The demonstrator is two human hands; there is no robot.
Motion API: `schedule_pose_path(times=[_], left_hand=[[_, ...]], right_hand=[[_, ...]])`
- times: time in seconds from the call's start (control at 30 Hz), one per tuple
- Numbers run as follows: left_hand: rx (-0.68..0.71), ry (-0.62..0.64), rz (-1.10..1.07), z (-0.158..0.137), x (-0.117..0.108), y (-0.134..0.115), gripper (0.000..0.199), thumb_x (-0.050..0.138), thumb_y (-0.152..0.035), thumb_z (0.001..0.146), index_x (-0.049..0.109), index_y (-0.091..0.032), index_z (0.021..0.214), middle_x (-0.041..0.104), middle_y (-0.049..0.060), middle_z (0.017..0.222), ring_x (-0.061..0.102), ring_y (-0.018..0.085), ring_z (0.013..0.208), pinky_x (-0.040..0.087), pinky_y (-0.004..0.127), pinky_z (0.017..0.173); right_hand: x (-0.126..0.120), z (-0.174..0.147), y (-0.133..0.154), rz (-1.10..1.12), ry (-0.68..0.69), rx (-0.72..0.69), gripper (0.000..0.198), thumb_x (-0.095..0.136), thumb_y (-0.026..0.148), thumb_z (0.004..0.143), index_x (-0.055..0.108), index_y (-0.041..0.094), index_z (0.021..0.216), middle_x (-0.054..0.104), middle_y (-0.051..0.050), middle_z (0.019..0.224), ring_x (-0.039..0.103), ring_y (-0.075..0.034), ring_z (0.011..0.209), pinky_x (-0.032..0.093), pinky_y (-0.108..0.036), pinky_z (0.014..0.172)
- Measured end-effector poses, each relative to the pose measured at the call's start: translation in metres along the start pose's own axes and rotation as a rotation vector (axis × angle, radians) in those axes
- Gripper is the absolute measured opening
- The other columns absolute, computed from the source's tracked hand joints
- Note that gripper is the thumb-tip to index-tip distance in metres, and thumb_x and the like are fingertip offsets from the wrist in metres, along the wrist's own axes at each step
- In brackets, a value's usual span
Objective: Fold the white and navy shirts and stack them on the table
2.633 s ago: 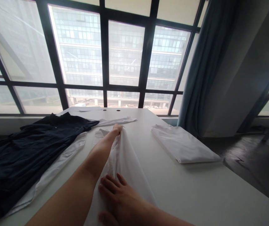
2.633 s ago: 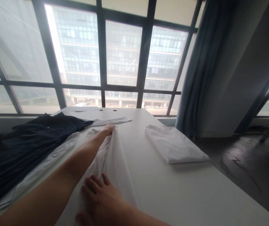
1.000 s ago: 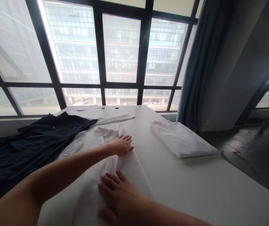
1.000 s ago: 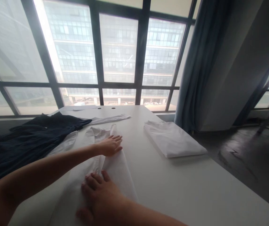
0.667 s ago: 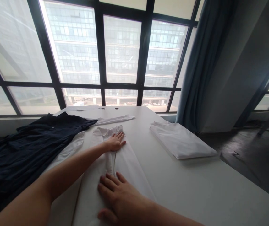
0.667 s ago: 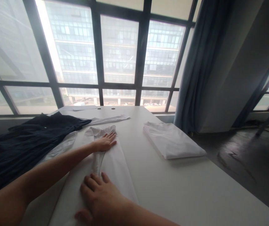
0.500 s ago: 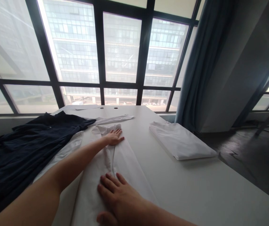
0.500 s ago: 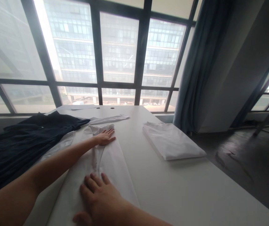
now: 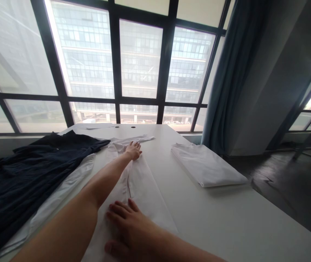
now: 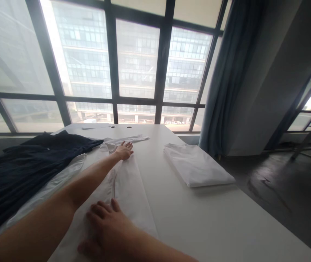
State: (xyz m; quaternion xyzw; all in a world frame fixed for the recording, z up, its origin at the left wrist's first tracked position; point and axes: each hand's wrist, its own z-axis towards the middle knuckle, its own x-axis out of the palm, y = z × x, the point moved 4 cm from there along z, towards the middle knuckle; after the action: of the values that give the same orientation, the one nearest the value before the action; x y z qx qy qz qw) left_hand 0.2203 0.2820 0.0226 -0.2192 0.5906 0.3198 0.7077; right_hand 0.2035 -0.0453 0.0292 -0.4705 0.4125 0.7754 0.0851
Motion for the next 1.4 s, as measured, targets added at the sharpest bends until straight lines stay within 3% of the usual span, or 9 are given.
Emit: schedule_pose_path(times=[0.13, 0.27, 0.5, 0.73, 0.9, 0.97, 1.07, 1.2, 1.4], left_hand=[[0.072, -0.017, 0.008, -0.053, -0.016, -0.027, 0.049, 0.028, -0.036, 0.105, 0.045, -0.015, 0.146, 0.042, 0.015, 0.154, 0.030, 0.026, 0.146, 0.018, 0.050, 0.120], [0.068, 0.000, -0.069, -0.138, -0.027, -0.034, 0.058, 0.021, -0.044, 0.105, 0.038, -0.013, 0.151, 0.035, 0.014, 0.158, 0.027, 0.024, 0.148, 0.019, 0.048, 0.121], [-0.058, 0.152, -0.218, -0.261, -0.038, -0.066, 0.061, 0.028, -0.044, 0.103, 0.031, -0.012, 0.155, 0.022, 0.017, 0.162, 0.017, 0.026, 0.151, 0.016, 0.049, 0.122], [0.299, 0.181, -0.497, -0.363, -0.069, -0.156, 0.077, 0.045, -0.059, 0.094, 0.023, -0.023, 0.159, 0.018, 0.013, 0.162, 0.016, 0.032, 0.151, 0.008, 0.054, 0.123], [0.458, 0.221, -0.643, -0.367, -0.090, -0.159, 0.065, 0.047, -0.043, 0.097, 0.029, -0.025, 0.157, 0.034, 0.011, 0.158, 0.030, 0.029, 0.147, 0.017, 0.051, 0.123], [0.451, 0.200, -0.675, -0.354, -0.092, -0.129, 0.055, 0.043, -0.027, 0.096, 0.042, -0.026, 0.151, 0.046, 0.007, 0.152, 0.042, 0.023, 0.141, 0.029, 0.043, 0.121], [0.190, 0.077, -0.538, -0.334, -0.085, -0.062, 0.052, 0.043, -0.011, 0.086, 0.062, -0.023, 0.133, 0.055, 0.006, 0.145, 0.044, 0.022, 0.140, 0.032, 0.041, 0.119], [0.039, 0.075, -0.476, -0.332, -0.068, -0.010, 0.051, 0.049, -0.010, 0.082, 0.064, -0.019, 0.129, 0.052, 0.010, 0.147, 0.046, 0.024, 0.138, 0.034, 0.040, 0.118], [0.200, 0.245, -0.586, -0.341, -0.070, -0.024, 0.065, 0.069, -0.026, 0.078, 0.055, -0.028, 0.141, 0.037, 0.006, 0.158, 0.021, 0.031, 0.150, 0.020, 0.050, 0.121]], right_hand=[[-0.028, -0.008, -0.025, 0.030, -0.086, 0.058, 0.057, 0.057, 0.036, 0.095, 0.048, 0.012, 0.147, 0.047, -0.015, 0.150, 0.036, -0.027, 0.143, 0.024, -0.046, 0.121], [-0.055, -0.019, -0.064, -0.119, -0.240, 0.245, 0.055, 0.054, 0.031, 0.094, 0.050, 0.010, 0.145, 0.045, -0.017, 0.151, 0.036, -0.027, 0.143, 0.026, -0.046, 0.120], [-0.025, -0.014, -0.068, -0.281, 0.022, 0.363, 0.062, 0.043, 0.042, 0.099, 0.037, 0.010, 0.153, 0.026, -0.016, 0.160, 0.018, -0.028, 0.150, 0.010, -0.054, 0.121], [-0.018, -0.015, -0.067, -0.319, 0.002, 0.332, 0.060, 0.042, 0.042, 0.100, 0.040, 0.011, 0.151, 0.029, -0.017, 0.159, 0.022, -0.028, 0.149, 0.014, -0.055, 0.120], [-0.027, -0.014, -0.080, -0.259, -0.114, 0.285, 0.053, 0.047, 0.034, 0.096, 0.050, 0.010, 0.144, 0.044, -0.019, 0.151, 0.037, -0.030, 0.142, 0.027, -0.053, 0.118], [-0.044, -0.018, -0.096, -0.216, -0.229, 0.275, 0.048, 0.046, 0.024, 0.093, 0.057, 0.008, 0.137, 0.053, -0.019, 0.142, 0.048, -0.027, 0.134, 0.034, -0.046, 0.116], [-0.073, -0.029, -0.127, -0.248, -0.367, 0.322, 0.056, 0.048, 0.008, 0.077, 0.062, 0.008, 0.132, 0.059, -0.017, 0.135, 0.052, -0.026, 0.129, 0.036, -0.041, 0.115], [-0.085, -0.038, -0.150, -0.259, -0.298, 0.389, 0.065, 0.050, 0.004, 0.069, 0.061, 0.010, 0.133, 0.059, -0.015, 0.136, 0.053, -0.026, 0.128, 0.037, -0.041, 0.115], [-0.076, -0.040, -0.119, -0.072, -0.065, 0.303, 0.067, 0.073, 0.030, 0.074, 0.059, 0.018, 0.139, 0.042, -0.016, 0.152, 0.044, -0.031, 0.137, 0.034, -0.045, 0.116]])
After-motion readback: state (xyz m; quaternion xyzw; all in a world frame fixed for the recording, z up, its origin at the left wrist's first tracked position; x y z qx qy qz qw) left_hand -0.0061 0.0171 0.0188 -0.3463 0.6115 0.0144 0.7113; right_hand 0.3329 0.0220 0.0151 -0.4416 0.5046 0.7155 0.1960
